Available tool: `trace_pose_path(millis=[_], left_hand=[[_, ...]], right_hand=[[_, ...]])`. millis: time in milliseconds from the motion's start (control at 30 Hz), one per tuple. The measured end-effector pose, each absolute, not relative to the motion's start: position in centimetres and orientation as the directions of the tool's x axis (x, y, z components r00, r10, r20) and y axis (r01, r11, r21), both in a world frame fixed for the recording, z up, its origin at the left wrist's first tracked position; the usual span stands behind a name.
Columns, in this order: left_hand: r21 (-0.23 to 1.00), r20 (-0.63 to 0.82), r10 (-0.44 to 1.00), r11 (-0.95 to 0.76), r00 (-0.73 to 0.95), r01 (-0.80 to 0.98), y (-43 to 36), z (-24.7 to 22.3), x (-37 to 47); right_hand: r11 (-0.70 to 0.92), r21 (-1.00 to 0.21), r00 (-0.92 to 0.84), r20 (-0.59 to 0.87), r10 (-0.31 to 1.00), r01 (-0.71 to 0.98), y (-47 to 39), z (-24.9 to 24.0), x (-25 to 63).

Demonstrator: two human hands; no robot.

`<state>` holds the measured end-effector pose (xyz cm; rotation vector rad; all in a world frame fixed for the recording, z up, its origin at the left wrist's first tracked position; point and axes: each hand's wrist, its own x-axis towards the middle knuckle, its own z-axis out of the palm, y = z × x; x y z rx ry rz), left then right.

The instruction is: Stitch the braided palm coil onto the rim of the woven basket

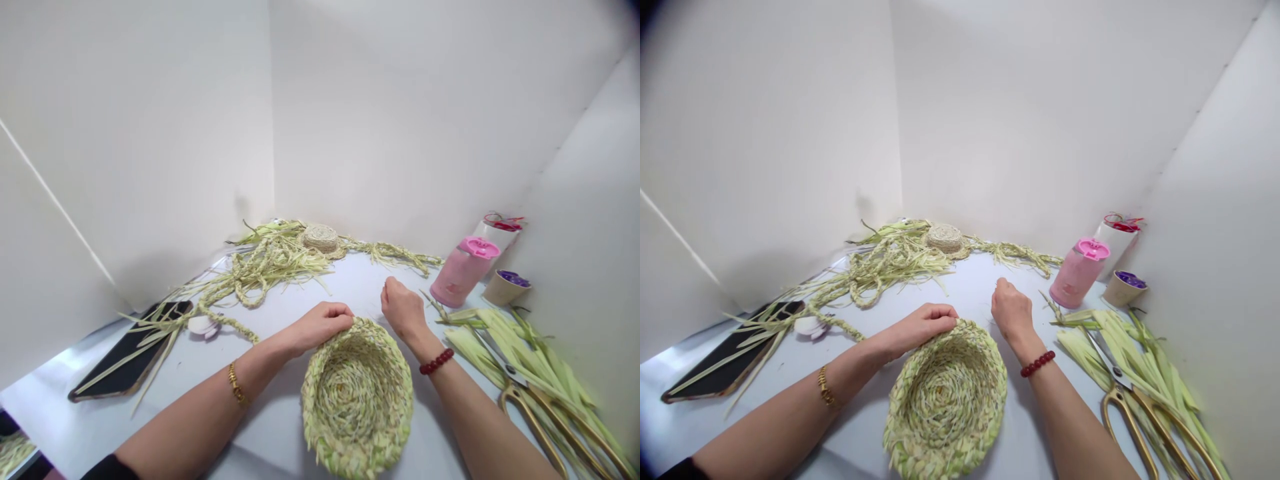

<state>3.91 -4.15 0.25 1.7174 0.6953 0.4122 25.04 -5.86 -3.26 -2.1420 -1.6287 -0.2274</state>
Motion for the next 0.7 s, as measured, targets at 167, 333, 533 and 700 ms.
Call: trace_pose_path(millis=[167,333,533,700], left_hand=[[0.962,-0.082,0.640,-0.149,0.764,0.228,-4.0,0.1,3.9],[0.953,-0.075,0.645,-0.178,0.760,0.245,-3.9,0.2,3.8],[0.943,-0.056,0.636,-0.220,0.770,0.251,-3.9,0.1,3.8],[0.939,-0.011,0.613,-0.266,0.790,0.220,-3.8,0.0,3.7]], right_hand=[[-0.236,-0.291,0.329,0.331,0.884,0.927,-6.0,-3.9,24.8],[-0.195,-0.460,0.336,0.248,0.909,0.866,-7.8,-2.6,26.1],[-0.145,-0.863,0.187,-0.060,0.981,0.485,-11.2,-1.4,23.8],[-0.178,-0.981,-0.004,-0.178,0.984,-0.079,-11.5,-2.4,21.4]])
